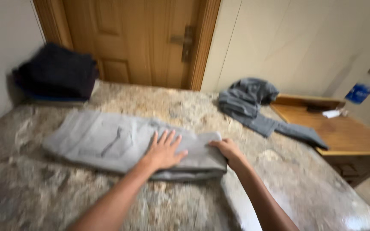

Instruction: The person folds several pairs of trousers by hand on a stone countertop, smoothing the fabric and aligning the legs before folding them into squares and placing them in a stack.

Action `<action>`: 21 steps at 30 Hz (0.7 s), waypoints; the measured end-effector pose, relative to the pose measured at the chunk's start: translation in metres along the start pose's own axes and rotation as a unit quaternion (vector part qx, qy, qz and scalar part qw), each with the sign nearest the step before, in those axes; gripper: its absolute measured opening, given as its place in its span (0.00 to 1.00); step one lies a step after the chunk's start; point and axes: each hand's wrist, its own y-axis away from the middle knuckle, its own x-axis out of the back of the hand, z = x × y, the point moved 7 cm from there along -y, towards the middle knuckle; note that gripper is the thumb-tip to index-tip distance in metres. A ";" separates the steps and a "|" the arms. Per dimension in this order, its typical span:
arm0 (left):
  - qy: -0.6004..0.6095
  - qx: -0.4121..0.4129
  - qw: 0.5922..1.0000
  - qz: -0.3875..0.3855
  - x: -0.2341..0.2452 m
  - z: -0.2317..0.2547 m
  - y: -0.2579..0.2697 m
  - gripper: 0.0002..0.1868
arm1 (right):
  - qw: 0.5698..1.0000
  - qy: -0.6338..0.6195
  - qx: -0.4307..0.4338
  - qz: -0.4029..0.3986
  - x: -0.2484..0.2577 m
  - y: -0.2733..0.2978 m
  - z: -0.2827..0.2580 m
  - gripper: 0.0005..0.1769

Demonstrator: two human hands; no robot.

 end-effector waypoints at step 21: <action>0.172 0.152 0.941 0.247 0.100 -0.068 0.054 0.17 | 0.976 0.138 0.158 -0.052 -0.139 -0.007 -0.178 0.14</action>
